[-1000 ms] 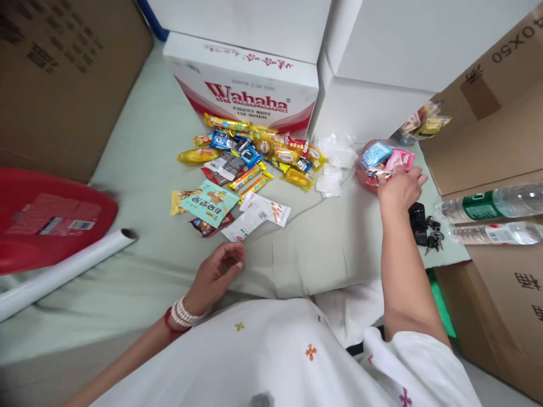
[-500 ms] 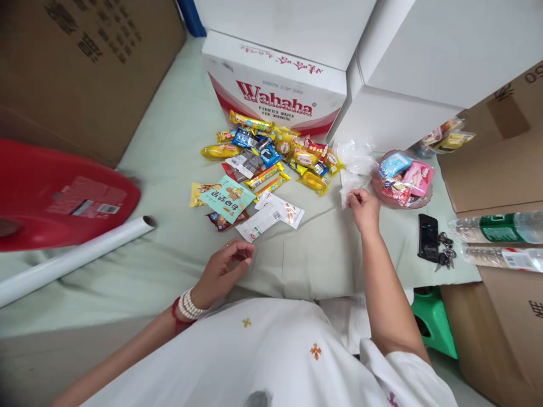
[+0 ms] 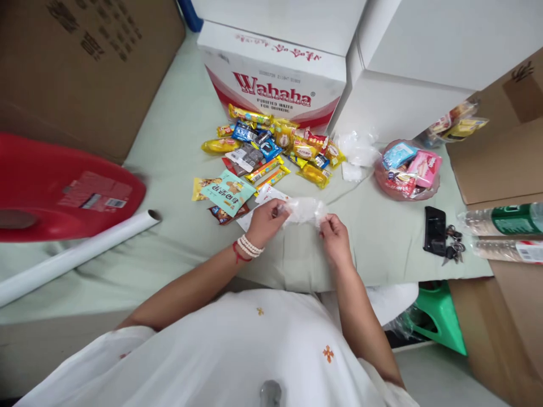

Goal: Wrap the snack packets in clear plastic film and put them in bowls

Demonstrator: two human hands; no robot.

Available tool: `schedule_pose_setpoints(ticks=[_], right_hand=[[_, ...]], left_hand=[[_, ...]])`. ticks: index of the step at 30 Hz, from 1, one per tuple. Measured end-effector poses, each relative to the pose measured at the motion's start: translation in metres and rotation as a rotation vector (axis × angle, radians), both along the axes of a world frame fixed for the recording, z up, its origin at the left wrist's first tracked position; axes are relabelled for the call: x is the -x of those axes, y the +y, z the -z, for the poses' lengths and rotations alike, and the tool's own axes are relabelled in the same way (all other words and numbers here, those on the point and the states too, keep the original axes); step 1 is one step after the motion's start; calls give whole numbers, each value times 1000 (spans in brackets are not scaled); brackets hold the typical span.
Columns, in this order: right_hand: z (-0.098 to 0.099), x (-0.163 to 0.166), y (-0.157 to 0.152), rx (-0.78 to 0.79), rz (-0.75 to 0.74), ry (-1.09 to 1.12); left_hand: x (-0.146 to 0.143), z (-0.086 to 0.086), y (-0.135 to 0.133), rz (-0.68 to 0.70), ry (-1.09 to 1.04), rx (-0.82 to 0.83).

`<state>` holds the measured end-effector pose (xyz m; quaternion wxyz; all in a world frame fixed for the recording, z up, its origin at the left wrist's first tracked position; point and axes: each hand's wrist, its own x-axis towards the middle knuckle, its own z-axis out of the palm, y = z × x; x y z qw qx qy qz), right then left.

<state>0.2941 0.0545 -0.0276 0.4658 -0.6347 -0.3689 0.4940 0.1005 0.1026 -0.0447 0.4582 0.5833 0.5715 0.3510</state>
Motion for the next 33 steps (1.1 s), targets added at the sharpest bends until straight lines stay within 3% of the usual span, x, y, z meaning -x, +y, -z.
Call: schedule_pose_setpoints(ticks=[3,6,7,10,13,16,19,23,27,29,33], right_hand=[[-5,-18,-3,59,82,248],[-8,-21,-10,60,121,380],[-8,-19,-13,39,126,377],[-9,-7,-24,-40,75,276],[-16,2,-33,-51,-1,253],[-27,-2,-36,16,14,361],[-32,-14,-34,76,28,430],[-23,-17,-34,-12,41,276],[-11,-9,-39,-19,-111,-20],[-7,-10,-41,9,-101,-20],[-7,-19,-40,77,54,145]], left_hand=[[11,0,-2,-100,26,-66],[13,-14,-15,-260,117,-335],[11,-21,-20,-253,134,-393],[0,-37,-32,26,65,-376],[-14,-37,-34,316,23,-359],[-21,-25,-30,450,60,-345],[-23,-17,-28,499,-4,-230],[-27,-19,-32,396,-171,-78],[-27,-25,-34,256,-338,60],[-22,-25,-33,147,-473,162],[-5,-22,-31,-65,-723,391]])
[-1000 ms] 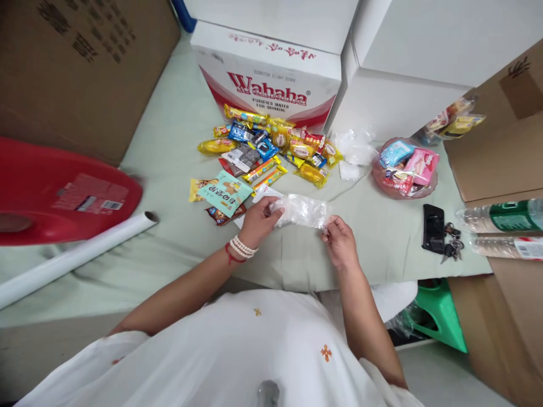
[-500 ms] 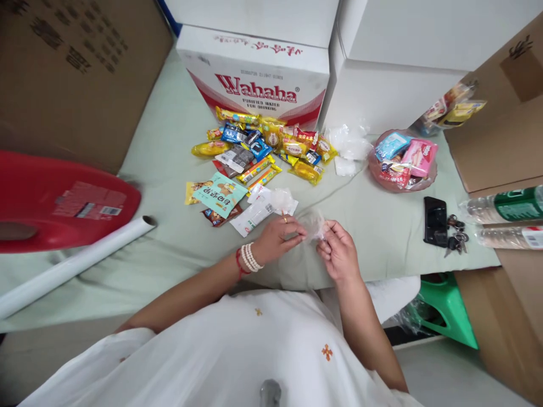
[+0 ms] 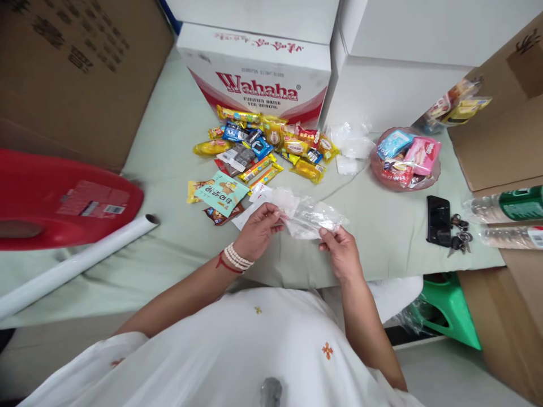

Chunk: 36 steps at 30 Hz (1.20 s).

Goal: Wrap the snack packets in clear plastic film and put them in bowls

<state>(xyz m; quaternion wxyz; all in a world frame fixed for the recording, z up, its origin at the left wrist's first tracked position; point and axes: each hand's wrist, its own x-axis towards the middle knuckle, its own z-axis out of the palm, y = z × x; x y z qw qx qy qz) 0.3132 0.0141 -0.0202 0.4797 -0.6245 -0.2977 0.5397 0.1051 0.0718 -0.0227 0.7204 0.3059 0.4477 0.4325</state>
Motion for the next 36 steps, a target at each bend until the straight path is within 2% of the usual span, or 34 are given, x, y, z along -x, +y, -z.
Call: schedule_pose_setpoints(ticks=[4,9,11,15,17,21,24,28,30,33,34,36], right_hand=[[0,-1,3,9,23,60],[5,8,3,-148,86,-258],[5,12,3,-175,56,-258],[-2,23,4,-234,-18,-285],[-6,26,7,-249,48,-206],[-12,19,14,-183,240,174],[-14,8,16,-148,250,249],[-16,0,16,-106,222,194],[-17,-1,18,-85,181,158],[-17,3,21,-62,117,114],[-18,5,22,-61,100,102],[-18,9,25,-70,63,82]], left_hand=[[12,3,-1,-74,-124,117],[19,1,-1,-141,-270,210],[18,1,-2,-138,-222,204],[12,3,-3,-43,59,60],[12,4,0,-85,108,-1],[26,2,3,-263,-102,16],[50,-1,-8,-177,-174,33],[85,2,-32,53,-6,33],[98,2,-41,17,114,-37],[104,-9,-45,-133,287,-233],[101,-15,-44,-147,371,-315],[86,-26,-39,-86,568,-496]])
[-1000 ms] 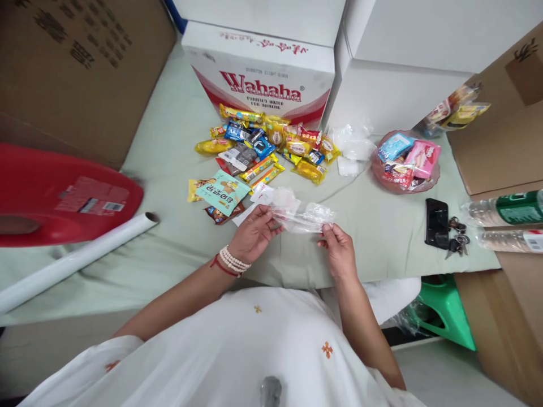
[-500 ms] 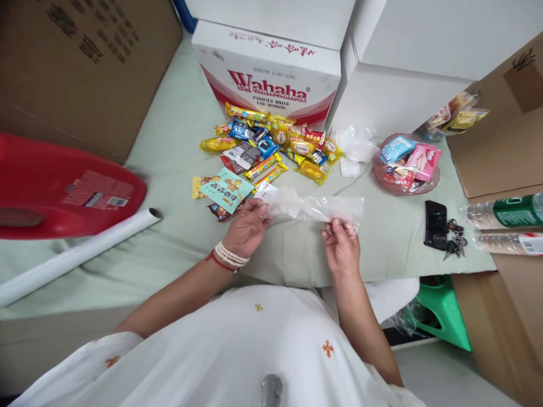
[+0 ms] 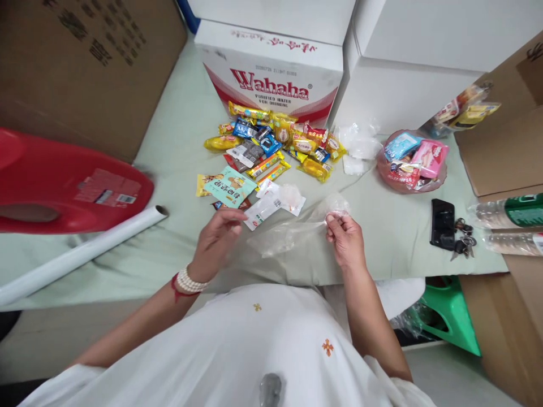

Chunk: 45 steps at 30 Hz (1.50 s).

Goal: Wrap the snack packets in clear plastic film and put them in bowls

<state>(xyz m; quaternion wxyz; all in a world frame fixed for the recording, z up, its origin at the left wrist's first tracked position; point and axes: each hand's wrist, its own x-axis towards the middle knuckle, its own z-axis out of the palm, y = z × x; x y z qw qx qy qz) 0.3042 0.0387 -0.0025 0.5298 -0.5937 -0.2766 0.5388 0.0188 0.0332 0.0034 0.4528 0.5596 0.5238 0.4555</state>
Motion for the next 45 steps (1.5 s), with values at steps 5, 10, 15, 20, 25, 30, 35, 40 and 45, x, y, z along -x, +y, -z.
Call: schedule_pose_setpoints(ticks=[5,10,15,20,25,30,35,40,45], right_hand=[[-3,2,5,-50,-47,-43],[-1,-2,-2,-53,-31,-39],[18,14,-17,143,-222,11],[27,21,-19,196,-115,75],[15,28,-21,253,-232,179],[5,41,-23,227,-360,222],[3,40,-20,234,-288,214],[1,39,-21,221,-264,164],[-2,47,-24,133,-270,65]], left_hand=[[-55,3,25,272,372,-112],[-80,27,30,247,372,45],[-82,35,20,149,-141,343],[-74,37,25,-139,-597,673],[-72,34,24,-168,-619,680],[-78,42,21,-186,-517,546],[-67,49,19,-254,-346,427],[-46,30,-1,-315,275,-295],[-51,16,-16,180,504,-657]])
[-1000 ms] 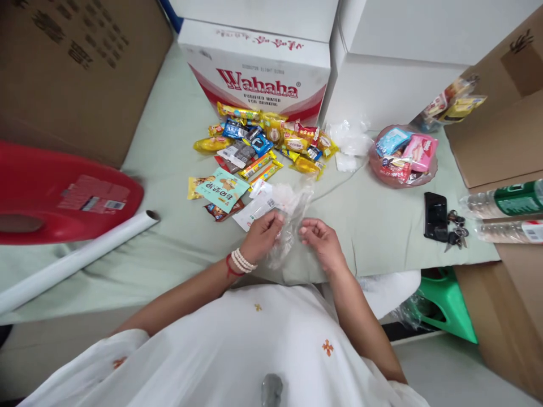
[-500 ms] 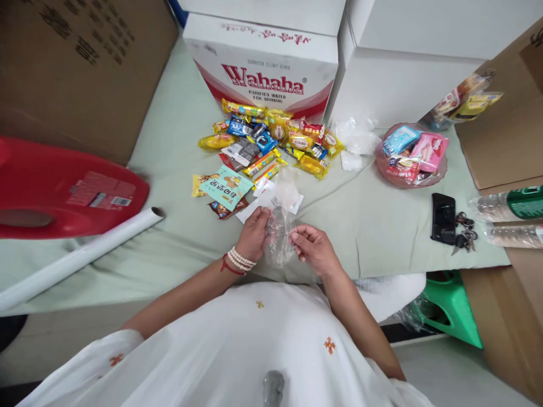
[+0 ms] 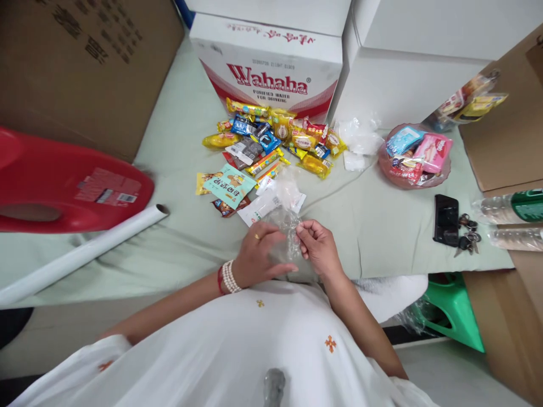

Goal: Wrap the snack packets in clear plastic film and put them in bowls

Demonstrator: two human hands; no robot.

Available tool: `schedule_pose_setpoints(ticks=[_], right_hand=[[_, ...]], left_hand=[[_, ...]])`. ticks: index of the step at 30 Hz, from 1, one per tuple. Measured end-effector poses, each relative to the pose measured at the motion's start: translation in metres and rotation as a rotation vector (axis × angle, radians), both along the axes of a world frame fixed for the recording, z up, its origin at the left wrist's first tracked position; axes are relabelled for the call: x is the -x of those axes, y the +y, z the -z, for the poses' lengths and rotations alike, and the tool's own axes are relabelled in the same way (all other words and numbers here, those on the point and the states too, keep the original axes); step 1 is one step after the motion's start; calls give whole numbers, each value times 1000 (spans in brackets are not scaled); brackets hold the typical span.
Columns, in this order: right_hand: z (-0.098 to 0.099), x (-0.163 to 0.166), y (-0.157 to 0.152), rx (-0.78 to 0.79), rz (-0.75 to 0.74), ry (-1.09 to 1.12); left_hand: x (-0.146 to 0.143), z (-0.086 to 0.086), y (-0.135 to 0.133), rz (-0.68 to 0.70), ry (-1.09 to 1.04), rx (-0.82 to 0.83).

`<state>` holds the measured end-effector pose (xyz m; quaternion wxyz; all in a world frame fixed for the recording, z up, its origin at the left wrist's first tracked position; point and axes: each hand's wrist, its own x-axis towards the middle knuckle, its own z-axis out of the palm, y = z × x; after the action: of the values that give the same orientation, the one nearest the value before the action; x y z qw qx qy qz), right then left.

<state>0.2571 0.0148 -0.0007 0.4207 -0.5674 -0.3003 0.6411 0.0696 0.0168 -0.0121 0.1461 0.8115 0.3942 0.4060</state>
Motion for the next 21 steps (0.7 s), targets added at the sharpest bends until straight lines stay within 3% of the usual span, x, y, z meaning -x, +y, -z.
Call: schedule_pose_setpoints(ticks=[3,7,11,14,16,18,21], right_hand=[[0,4,-1,-53,-3,-47],[2,2,-2,-41,58,-31],[6,-9,-6,-34,90,0],[14,-26,-16,-34,113,-49],[21,-39,-26,-25,144,-125],[27,-51,-37,-9,136,-222],[27,-62,-49,-15,75,-354]], left_hand=[[-7,1,-1,38,-24,208],[-7,3,0,79,-363,657],[2,8,3,-170,-742,940],[23,15,0,-387,-986,1060],[45,18,-9,-493,-904,1096],[69,18,-22,-537,-638,1072],[89,5,-36,-537,-328,805]])
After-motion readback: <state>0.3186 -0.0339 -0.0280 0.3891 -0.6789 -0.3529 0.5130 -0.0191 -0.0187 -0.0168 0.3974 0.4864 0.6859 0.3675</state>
